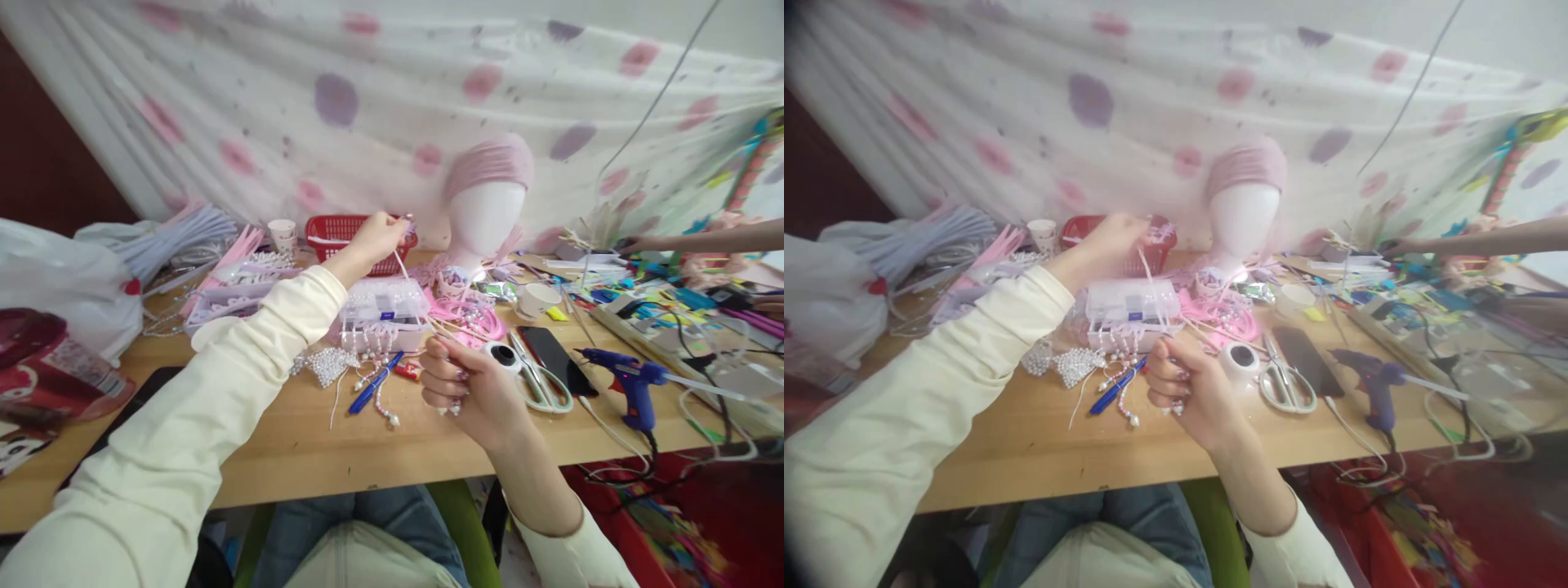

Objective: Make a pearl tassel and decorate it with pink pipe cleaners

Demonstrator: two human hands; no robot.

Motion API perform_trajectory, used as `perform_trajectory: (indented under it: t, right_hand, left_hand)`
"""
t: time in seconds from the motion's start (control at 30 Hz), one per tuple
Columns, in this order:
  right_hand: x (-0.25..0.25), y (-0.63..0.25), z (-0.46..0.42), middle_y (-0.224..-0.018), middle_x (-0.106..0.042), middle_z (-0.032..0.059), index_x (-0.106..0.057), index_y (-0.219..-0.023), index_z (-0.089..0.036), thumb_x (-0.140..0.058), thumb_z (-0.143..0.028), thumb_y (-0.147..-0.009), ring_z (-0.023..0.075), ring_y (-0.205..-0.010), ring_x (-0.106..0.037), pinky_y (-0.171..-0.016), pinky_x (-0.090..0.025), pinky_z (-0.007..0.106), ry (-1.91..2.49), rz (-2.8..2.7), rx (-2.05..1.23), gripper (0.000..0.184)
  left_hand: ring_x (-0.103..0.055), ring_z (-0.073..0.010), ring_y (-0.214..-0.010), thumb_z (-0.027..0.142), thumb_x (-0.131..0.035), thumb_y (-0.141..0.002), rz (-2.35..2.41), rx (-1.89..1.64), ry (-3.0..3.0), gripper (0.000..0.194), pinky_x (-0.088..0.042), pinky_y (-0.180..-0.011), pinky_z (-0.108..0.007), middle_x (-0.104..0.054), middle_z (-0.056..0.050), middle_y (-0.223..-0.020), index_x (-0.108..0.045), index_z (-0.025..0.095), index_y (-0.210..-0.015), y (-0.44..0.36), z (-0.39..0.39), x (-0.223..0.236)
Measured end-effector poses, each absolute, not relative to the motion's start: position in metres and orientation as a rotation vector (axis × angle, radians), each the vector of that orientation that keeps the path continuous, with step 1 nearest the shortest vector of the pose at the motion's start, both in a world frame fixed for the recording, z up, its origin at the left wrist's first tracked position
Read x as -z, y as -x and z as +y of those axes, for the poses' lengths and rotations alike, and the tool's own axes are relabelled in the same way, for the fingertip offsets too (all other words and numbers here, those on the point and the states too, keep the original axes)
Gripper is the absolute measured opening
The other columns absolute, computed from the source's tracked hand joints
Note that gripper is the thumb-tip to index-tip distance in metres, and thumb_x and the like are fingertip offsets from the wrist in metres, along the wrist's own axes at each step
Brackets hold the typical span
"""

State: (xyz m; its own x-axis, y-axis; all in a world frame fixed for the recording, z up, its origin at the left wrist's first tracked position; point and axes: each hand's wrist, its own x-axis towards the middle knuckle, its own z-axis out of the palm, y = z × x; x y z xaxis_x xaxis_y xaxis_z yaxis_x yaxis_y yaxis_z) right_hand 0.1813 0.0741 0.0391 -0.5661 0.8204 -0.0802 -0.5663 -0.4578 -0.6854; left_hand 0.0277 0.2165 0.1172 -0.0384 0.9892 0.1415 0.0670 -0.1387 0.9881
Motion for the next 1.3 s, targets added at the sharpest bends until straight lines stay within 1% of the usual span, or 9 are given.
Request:
perform_trajectory:
  t: [0.13,0.2,0.3,0.4,0.5,0.6,0.73,0.97,1.3]
  right_hand:
    - [-0.015,-0.195,0.063,-0.055,-0.021,-0.0132,-0.059,-0.068,-0.017,-0.083,-0.016,-0.077,0.0054,-0.047,-0.005,-0.039,-0.019,0.017,0.593,-0.504,-2.01,0.026]
    - [-0.002,-0.197,0.057,-0.055,-0.021,-0.0134,-0.058,-0.066,-0.017,-0.086,-0.016,-0.076,0.0051,-0.047,-0.005,-0.039,-0.018,0.018,0.622,-0.401,-1.999,0.029]
    - [0.012,-0.195,0.047,-0.055,-0.021,-0.0131,-0.058,-0.065,-0.017,-0.087,-0.02,-0.077,0.0051,-0.046,-0.006,-0.039,-0.018,0.018,0.635,-0.3,-1.954,0.031]
    - [0.02,-0.191,0.038,-0.055,-0.02,-0.0132,-0.058,-0.064,-0.018,-0.087,-0.026,-0.079,0.0052,-0.046,-0.007,-0.039,-0.02,0.018,0.636,-0.258,-1.946,0.034]
    - [0.024,-0.191,0.033,-0.054,-0.021,-0.0132,-0.057,-0.065,-0.018,-0.086,-0.031,-0.082,0.005,-0.045,-0.008,-0.04,-0.02,0.018,0.665,-0.261,-1.987,0.036]
    - [0.027,-0.192,0.03,-0.054,-0.021,-0.0131,-0.056,-0.066,-0.018,-0.085,-0.035,-0.083,0.005,-0.045,-0.008,-0.04,-0.019,0.018,0.687,-0.284,-2.013,0.038]
    - [0.03,-0.193,0.028,-0.054,-0.022,-0.0129,-0.052,-0.065,-0.019,-0.085,-0.039,-0.082,0.0051,-0.045,-0.008,-0.041,-0.016,0.018,0.706,-0.301,-1.998,0.042]
    - [0.031,-0.195,0.03,-0.052,-0.023,-0.0128,-0.052,-0.065,-0.019,-0.086,-0.042,-0.08,0.0048,-0.045,-0.009,-0.04,-0.014,0.018,0.699,-0.3,-2.017,0.043]
    - [0.036,-0.194,0.027,-0.051,-0.027,-0.0133,-0.057,-0.064,-0.019,-0.09,-0.04,-0.073,0.004,-0.044,-0.01,-0.039,-0.019,0.017,0.718,-0.301,-1.932,0.041]
  left_hand:
    - [-0.062,-0.0172,-0.081,0.001,-0.07,-0.081,1.272,-1.257,-1.621,0.024,-0.043,-0.081,-0.027,-0.066,0.001,-0.066,-0.065,0.016,-0.063,-0.014,0.186,-0.108]
    - [-0.064,-0.0182,-0.078,0.007,-0.068,-0.084,1.372,-1.087,-1.993,0.015,-0.042,-0.075,-0.029,-0.072,0.0,-0.074,-0.07,0.016,-0.072,0.0,0.159,-0.099]
    - [-0.067,-0.0197,-0.072,0.015,-0.063,-0.088,1.568,-0.805,-2.078,0.018,-0.042,-0.067,-0.032,-0.076,-0.001,-0.075,-0.071,0.019,-0.073,0.017,0.118,-0.077]
    - [-0.072,-0.0212,-0.077,0.016,-0.064,-0.09,1.643,-0.506,-1.978,0.016,-0.047,-0.07,-0.033,-0.082,-0.002,-0.086,-0.077,0.021,-0.083,0.019,0.094,-0.048]
    - [-0.075,-0.0229,-0.081,0.029,-0.063,-0.097,1.758,-0.308,-1.966,0.019,-0.049,-0.07,-0.032,-0.083,-0.005,-0.089,-0.078,0.021,-0.09,0.004,0.091,-0.022]
    - [-0.077,-0.0293,-0.089,0.036,-0.063,-0.099,1.889,-0.203,-2.055,0.025,-0.05,-0.073,-0.035,-0.082,-0.012,-0.095,-0.077,0.016,-0.094,-0.015,0.096,-0.006]
    - [-0.076,-0.036,-0.089,0.036,-0.068,-0.096,1.941,-0.129,-2.114,0.025,-0.049,-0.068,-0.037,-0.08,-0.019,-0.097,-0.075,0.012,-0.099,-0.03,0.097,0.0]
    - [-0.076,-0.033,-0.088,0.017,-0.048,-0.102,1.905,-0.104,-2.154,0.028,-0.047,-0.067,-0.035,-0.08,-0.017,-0.095,-0.075,0.017,-0.094,-0.032,0.091,0.003]
    - [-0.074,-0.0324,-0.087,0.019,-0.05,-0.099,1.956,-0.411,-1.985,0.025,-0.046,-0.071,-0.036,-0.079,-0.017,-0.091,-0.069,0.018,-0.082,-0.027,0.09,0.005]
